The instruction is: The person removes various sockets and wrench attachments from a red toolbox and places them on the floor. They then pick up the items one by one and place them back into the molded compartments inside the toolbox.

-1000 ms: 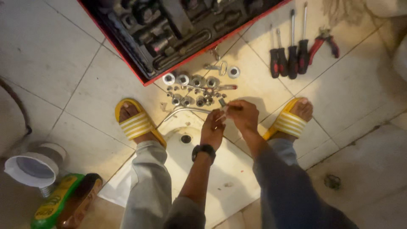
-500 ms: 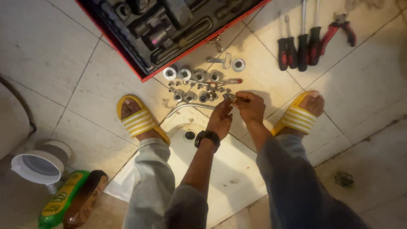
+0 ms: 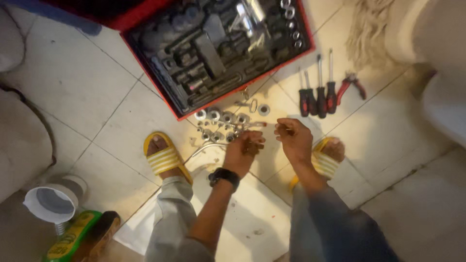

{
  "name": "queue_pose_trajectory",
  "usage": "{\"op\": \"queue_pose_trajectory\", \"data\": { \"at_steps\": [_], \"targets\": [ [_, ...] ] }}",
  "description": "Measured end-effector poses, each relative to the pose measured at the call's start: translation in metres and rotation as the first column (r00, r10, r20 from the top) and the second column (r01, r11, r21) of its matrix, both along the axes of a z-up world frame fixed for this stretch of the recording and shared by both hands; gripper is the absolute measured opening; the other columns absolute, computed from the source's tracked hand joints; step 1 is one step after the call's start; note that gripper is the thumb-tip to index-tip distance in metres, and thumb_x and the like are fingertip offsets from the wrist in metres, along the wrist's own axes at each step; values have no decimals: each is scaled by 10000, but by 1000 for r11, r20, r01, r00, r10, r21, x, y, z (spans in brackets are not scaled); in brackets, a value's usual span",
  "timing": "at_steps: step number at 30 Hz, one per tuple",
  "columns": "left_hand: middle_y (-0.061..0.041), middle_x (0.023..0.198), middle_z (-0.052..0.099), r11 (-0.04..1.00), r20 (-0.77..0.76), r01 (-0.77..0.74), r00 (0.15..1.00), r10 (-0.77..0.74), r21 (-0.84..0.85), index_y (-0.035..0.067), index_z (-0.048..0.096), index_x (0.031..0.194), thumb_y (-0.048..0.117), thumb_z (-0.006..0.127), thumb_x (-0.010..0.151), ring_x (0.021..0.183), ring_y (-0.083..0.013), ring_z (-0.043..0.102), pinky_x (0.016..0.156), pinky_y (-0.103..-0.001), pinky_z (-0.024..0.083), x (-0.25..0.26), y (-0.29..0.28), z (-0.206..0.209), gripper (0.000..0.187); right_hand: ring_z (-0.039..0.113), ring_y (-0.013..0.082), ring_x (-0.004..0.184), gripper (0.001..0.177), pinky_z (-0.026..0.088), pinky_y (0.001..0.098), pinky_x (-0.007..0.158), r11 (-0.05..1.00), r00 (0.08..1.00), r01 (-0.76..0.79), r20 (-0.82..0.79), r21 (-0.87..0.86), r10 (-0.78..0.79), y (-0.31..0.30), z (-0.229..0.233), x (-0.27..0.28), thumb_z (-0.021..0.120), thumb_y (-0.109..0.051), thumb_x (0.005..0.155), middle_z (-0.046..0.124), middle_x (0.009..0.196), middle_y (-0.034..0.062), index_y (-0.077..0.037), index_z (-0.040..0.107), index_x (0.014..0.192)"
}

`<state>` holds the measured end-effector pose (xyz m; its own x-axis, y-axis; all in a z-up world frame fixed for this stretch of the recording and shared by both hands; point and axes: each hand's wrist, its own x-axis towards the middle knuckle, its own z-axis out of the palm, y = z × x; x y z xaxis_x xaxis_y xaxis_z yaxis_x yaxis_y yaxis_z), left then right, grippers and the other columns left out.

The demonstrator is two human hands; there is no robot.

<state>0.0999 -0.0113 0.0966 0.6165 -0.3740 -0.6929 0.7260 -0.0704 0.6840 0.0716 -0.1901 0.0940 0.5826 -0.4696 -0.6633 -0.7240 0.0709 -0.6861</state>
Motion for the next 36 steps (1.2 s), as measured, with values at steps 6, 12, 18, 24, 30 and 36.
{"op": "queue_pose_trajectory", "data": {
  "at_steps": [6, 12, 18, 24, 30, 36],
  "targets": [
    [-66, 930, 762, 967, 333, -39, 942, -49, 252, 18, 716, 1114, 124, 611, 965, 830, -136, 728, 730, -278, 586, 98, 10, 43, 211, 729, 143, 904, 231, 601, 259, 747, 930, 897, -246, 300, -274, 326, -6, 76, 101, 734, -3, 909, 744, 1038, 79, -24, 699, 1137],
    [-77, 966, 776, 965, 441, -50, 895, -71, 257, 3, 704, 1128, 151, 664, 978, 868, -141, 750, 764, -284, 595, 148, 6, 47, 215, 664, 287, 926, 356, 558, 373, 784, 636, 699, -517, 147, -573, 700, 5, 103, 183, 779, -5, 826, 649, 1025, 142, -65, 731, 1173],
    [-82, 966, 786, 964, 376, -56, 925, -47, 259, -8, 705, 1129, 97, 638, 961, 863, -141, 755, 764, -281, 602, 145, 6, 46, 209, 617, 321, 1040, 205, 528, 426, 876, 428, 561, -562, 54, -707, 826, 2, 93, 204, 756, -42, 867, 653, 1060, 122, -69, 764, 1070],
    [-78, 965, 790, 958, 313, -45, 948, -48, 284, 7, 712, 1136, 59, 617, 946, 848, -130, 746, 755, -277, 596, 138, 11, 55, 219, 624, 323, 1031, 98, 531, 418, 874, 356, 458, -434, 138, -827, 878, 3, 113, 210, 711, -61, 960, 668, 1104, 99, -43, 732, 1054],
    [-71, 1068, 742, 969, 245, -212, 954, 175, 131, 2, 666, 1206, 78, 671, 927, 916, -126, 702, 716, -286, 568, 114, 4, 68, 289, 717, 191, 916, 117, 567, 318, 795, 850, 787, -276, 402, -449, 468, 15, 151, 167, 706, -30, 1030, 706, 1065, 91, 5, 673, 1137],
    [-132, 984, 744, 913, -197, -408, 898, 394, -33, -65, 677, 1170, 92, 701, 937, 815, -176, 737, 764, -302, 618, 58, 4, 53, 282, 740, 197, 910, 220, 647, 324, 826, 993, 941, 28, 332, 114, -65, 22, 126, 109, 663, 38, 937, 691, 1061, 126, 50, 594, 1145]
  ]
}}
